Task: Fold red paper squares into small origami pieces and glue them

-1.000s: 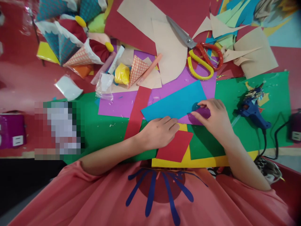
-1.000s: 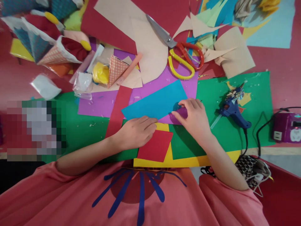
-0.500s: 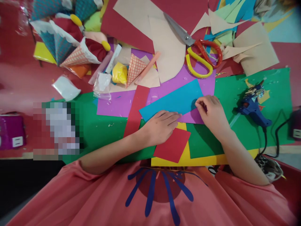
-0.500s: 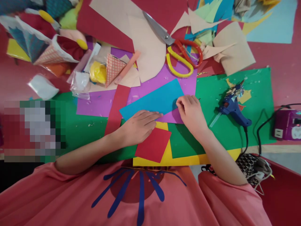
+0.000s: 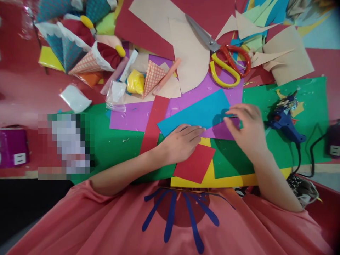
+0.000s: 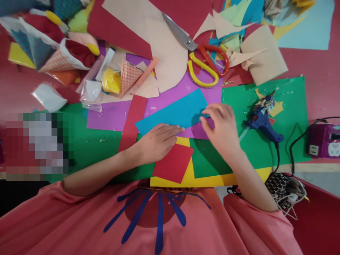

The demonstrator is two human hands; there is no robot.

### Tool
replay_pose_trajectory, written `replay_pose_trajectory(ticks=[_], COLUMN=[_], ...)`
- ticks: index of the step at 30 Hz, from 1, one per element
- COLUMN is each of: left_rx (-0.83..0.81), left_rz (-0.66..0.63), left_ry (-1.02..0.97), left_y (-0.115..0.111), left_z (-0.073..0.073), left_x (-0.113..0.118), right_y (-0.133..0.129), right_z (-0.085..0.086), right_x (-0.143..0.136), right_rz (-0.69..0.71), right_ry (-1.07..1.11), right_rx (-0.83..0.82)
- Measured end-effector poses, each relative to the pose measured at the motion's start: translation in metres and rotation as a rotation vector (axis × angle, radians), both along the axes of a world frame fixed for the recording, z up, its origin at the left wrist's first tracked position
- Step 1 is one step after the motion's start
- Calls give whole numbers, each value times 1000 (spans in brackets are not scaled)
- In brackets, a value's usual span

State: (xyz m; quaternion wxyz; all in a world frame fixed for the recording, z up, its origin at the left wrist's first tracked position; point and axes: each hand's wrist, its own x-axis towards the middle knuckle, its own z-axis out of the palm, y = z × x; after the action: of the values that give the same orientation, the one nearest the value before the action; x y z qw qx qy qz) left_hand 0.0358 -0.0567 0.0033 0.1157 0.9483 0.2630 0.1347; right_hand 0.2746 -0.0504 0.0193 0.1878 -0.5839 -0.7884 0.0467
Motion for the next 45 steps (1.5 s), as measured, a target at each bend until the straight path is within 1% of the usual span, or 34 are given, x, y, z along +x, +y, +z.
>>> replay_pose_trajectory(ticks=[3, 7, 14, 20, 24, 31, 36, 41, 45], left_rx=[-2, -18, -47, -40, -61, -98, -83, -63, -65], left_rz=[12, 7, -2, 4, 1, -12, -9, -7, -10], left_ry=[-12, -10, -5, -21, -12, 10, 25, 14, 18], left_y=[-1, -1, 0, -1, -1, -1, -1, -1, 0], left_z=[-1, 0, 0, 1, 1, 1, 0, 0, 1], left_x=[1, 1, 0, 0, 0, -1, -1, 0, 0], right_y=[-3, -4, -4, -3, -5, -7, -4, -2, -5], right_z=[-13, -21, -23, -23, -21, -19, -22, -23, -20], right_x=[-12, -15, -11, -6, -12, -26, -23, -15, -19], right_rz=[67, 61, 98, 86, 46, 1, -1, 51, 35], right_ry=[-35, -61, -42, -22, -50, -169, -171, -141, -205], right_rx=[-50, -56, -40, -67, -99, -110, -139, -91, -64])
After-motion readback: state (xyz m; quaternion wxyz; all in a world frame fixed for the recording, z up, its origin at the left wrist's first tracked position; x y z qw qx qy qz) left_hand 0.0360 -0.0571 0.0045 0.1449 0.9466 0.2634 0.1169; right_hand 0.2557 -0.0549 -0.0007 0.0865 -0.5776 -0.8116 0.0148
